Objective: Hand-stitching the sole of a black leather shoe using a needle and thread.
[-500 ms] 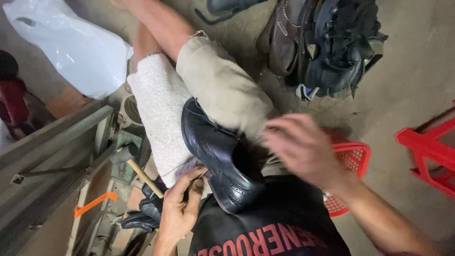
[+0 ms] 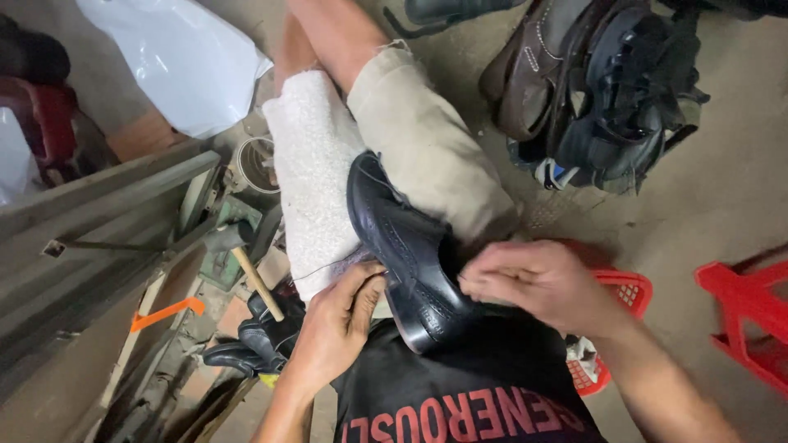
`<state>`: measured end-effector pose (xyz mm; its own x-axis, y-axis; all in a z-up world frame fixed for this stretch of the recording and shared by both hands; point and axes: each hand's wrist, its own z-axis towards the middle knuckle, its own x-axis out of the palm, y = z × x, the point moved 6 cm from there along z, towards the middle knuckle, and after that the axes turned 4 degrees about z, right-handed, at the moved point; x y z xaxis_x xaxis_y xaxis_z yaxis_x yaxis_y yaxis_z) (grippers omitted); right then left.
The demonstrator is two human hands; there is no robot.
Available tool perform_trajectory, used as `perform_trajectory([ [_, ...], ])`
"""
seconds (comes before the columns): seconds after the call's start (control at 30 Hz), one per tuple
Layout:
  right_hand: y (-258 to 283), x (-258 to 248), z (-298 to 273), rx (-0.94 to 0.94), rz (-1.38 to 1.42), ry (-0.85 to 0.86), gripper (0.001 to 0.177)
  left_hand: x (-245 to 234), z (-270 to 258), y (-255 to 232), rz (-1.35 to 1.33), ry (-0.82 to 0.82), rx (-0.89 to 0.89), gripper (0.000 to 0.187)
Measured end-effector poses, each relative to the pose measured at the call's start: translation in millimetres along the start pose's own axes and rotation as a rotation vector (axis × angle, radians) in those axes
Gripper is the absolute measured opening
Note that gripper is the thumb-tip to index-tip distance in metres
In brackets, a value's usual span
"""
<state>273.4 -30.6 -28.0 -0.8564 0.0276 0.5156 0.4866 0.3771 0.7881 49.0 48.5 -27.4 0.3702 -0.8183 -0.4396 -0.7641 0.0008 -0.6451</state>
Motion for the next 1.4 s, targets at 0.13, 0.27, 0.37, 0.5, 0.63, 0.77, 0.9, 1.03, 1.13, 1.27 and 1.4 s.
perform_trajectory([
  [0.13, -29, 1, 19, -0.08, -0.757, -0.168, 0.004, -9, 7, -17, -0.056, 0.008, 0.156, 0.028],
  [0.27, -37, 11, 31, -0.114, -0.594, -0.069, 0.019, -14, 12, -20, -0.072, 0.03, 0.211, 0.024],
  [0.37, -41, 12, 35, -0.069, -0.48, -0.1, 0.01, -17, 14, -18, -0.063, 0.014, 0.234, 0.024],
  [0.5, -43, 13, 36, -0.02, -0.413, -0.093, 0.01, -15, 16, -11, -0.05, 0.015, 0.243, 0.022],
  [0.63, -49, 11, 35, 0.026, -0.404, -0.092, 0.017, -21, 19, -19, -0.024, 0.019, 0.328, 0.028],
  [0.77, -44, 17, 41, 0.077, -0.293, -0.063, 0.011, -21, 18, -16, 0.04, -0.001, 0.393, 0.032],
  [0.9, -52, 15, 42, 0.049, -0.282, -0.044, 0.032, -21, 18, -18, 0.053, 0.01, 0.418, 0.029],
  [1.03, -60, 10, 44, 0.139, -0.381, -0.019, 0.015, -11, 17, -7, 0.2, -0.019, 0.447, 0.029],
  [1.13, -59, 11, 44, 0.194, -0.421, 0.049, 0.012, -11, 16, -6, 0.18, -0.019, 0.43, 0.026],
  [1.27, -53, 8, 40, 0.287, -0.493, 0.025, 0.012, -15, 17, -10, 0.12, -0.004, 0.444, 0.033],
  [1.4, -48, 7, 36, 0.294, -0.526, 0.026, 0.015, -1, 19, 7, 0.19, -0.017, 0.424, 0.038],
])
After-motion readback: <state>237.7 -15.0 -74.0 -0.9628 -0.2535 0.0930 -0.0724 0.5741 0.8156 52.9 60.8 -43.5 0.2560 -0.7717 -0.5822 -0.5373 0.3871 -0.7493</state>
